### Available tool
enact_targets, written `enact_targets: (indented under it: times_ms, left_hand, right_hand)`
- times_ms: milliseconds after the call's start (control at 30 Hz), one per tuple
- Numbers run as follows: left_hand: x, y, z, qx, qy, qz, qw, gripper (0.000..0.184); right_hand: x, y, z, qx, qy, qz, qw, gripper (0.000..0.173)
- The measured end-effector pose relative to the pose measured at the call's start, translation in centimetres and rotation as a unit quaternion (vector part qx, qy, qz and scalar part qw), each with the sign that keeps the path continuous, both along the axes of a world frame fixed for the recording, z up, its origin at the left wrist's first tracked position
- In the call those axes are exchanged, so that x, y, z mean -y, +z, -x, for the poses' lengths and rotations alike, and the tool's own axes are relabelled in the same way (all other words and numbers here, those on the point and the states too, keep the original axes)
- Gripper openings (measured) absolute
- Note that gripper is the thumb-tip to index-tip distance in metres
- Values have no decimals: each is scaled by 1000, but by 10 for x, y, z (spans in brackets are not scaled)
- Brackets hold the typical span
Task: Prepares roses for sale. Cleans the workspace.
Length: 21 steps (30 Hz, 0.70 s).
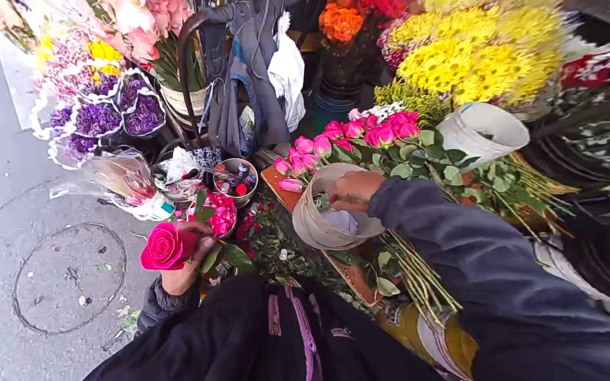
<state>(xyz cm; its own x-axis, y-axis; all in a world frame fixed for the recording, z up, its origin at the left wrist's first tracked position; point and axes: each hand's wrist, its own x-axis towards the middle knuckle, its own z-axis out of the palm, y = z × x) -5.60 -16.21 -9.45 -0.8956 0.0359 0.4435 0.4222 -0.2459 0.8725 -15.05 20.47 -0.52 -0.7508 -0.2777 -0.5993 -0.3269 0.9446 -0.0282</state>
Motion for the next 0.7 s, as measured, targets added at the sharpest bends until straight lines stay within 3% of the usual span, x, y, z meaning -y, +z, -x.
enact_targets:
  times_ms: [67,133,233,333,467,567,633,700]
  left_hand:
    - [-13,-1,3,-4,-56,-4,998,18]
    - [-25,-1,-1,7,-106,-13,994,20]
    - [-42,-4,-2,9,-151,-23,988,21]
    - [-52,-3,-5,1,-178,-23,984,19]
    - [-58,4,-6,-24,-206,-23,978,17]
    - [-65,12,-7,0,-221,-4,975,17]
    - [-72,16,-8,15,-238,14,971,20]
    - [-83,20,-9,13,-250,30,968,28]
  right_hand:
    - [-26,-62,9,103,-9,-101,989,48]
    - [-30,-90,-4,140,-6,-133,981,48]
    - [-5,-63,-11,141,-5,-145,979,36]
    - [-5,-55,-3,64,-15,-116,991,27]
    - [-20,-28,-10,-95,-56,16,994,26]
    - [-17,-4,-36,-184,-119,152,964,28]
    - [-22,-11,-54,-254,-150,266,918,23]
    - [-15,-23,-79,-337,-193,416,822,18]
